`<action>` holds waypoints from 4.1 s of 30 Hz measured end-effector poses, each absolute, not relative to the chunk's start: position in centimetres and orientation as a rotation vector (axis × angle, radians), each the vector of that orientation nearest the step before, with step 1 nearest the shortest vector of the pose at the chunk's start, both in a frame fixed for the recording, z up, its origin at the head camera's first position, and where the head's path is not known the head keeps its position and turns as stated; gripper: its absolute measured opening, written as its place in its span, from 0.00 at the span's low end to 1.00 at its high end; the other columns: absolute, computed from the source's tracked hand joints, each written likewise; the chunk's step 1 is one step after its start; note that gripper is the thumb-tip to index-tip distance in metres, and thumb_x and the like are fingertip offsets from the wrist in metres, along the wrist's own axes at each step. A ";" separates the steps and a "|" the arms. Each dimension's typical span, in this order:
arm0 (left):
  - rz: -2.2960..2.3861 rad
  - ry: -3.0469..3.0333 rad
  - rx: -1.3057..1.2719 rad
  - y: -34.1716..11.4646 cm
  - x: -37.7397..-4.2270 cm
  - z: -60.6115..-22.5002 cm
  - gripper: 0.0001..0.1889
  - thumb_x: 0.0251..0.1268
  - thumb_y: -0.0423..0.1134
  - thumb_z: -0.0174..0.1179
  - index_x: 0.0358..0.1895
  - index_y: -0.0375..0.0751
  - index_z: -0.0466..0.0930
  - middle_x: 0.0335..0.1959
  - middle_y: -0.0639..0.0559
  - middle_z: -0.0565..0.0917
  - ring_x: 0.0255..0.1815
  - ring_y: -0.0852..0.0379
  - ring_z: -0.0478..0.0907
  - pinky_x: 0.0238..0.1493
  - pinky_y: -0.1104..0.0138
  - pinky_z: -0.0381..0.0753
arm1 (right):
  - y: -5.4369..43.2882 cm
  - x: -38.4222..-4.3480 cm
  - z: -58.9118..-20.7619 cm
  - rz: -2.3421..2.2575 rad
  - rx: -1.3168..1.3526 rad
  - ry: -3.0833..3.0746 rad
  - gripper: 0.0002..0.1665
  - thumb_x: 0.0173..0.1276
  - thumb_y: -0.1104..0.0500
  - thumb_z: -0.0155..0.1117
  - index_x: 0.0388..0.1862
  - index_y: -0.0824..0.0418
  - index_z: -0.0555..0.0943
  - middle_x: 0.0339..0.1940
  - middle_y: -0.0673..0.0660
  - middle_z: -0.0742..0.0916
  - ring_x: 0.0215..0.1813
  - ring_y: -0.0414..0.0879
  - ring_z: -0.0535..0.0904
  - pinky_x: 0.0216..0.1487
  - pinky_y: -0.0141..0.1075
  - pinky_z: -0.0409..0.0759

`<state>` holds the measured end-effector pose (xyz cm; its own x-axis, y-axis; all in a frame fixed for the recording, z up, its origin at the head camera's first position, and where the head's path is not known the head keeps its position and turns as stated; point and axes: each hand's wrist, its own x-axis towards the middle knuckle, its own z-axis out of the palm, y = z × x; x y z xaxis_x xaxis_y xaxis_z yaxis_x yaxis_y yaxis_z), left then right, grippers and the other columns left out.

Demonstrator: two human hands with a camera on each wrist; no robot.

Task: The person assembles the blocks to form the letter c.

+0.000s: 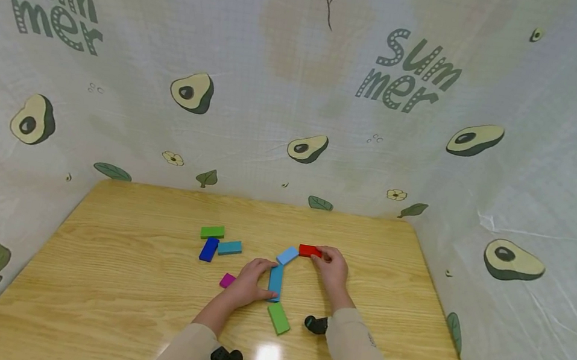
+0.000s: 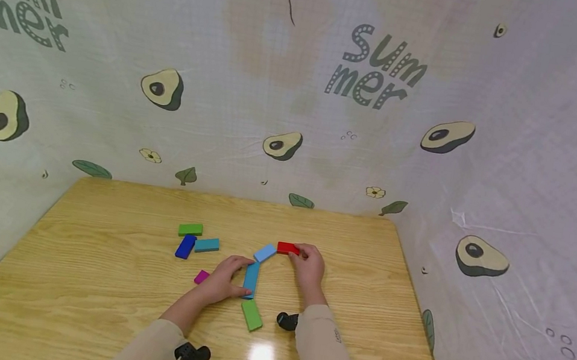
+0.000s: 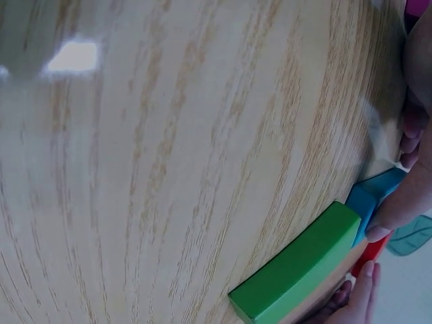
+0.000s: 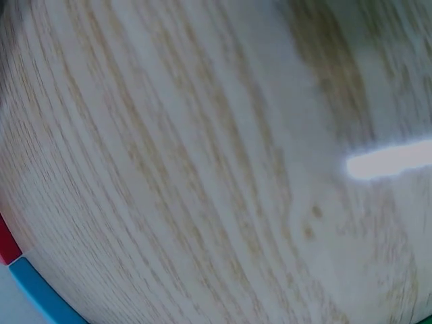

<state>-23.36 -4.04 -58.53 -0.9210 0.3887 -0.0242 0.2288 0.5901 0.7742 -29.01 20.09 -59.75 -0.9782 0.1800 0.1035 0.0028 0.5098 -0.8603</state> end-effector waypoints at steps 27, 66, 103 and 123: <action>1.243 2.616 0.509 -4.0 -23.4 -58.4 0.37 0.54 0.47 0.73 0.68 0.42 0.70 0.66 0.41 0.67 0.68 0.39 0.60 0.66 0.45 0.63 | 20.1 -29.1 -59.8 1.487 -0.164 -2.551 0.17 0.62 0.60 0.72 0.51 0.62 0.86 0.52 0.58 0.84 0.48 0.52 0.77 0.49 0.45 0.76; 1.360 2.560 0.437 -3.9 -23.0 -57.9 0.37 0.57 0.44 0.72 0.70 0.43 0.67 0.65 0.40 0.68 0.64 0.41 0.66 0.62 0.48 0.69 | 20.4 -28.3 -58.2 1.681 -0.139 -2.484 0.19 0.64 0.66 0.69 0.54 0.68 0.82 0.53 0.63 0.80 0.50 0.55 0.74 0.51 0.44 0.77; 1.734 2.691 0.117 -13.9 -21.4 -55.2 0.28 0.58 0.32 0.70 0.63 0.36 0.74 0.56 0.38 0.76 0.53 0.40 0.72 0.52 0.50 0.74 | 5.4 -26.7 -55.5 1.772 0.425 -2.653 0.17 0.65 0.62 0.69 0.54 0.61 0.83 0.53 0.55 0.81 0.52 0.53 0.76 0.50 0.44 0.78; 1.760 2.727 0.009 -17.2 -20.3 -55.8 0.28 0.58 0.31 0.70 0.63 0.35 0.74 0.56 0.39 0.78 0.52 0.41 0.76 0.50 0.52 0.74 | 1.5 -27.8 -56.7 1.659 0.567 -2.766 0.16 0.62 0.63 0.72 0.49 0.62 0.86 0.49 0.55 0.83 0.51 0.51 0.78 0.52 0.41 0.78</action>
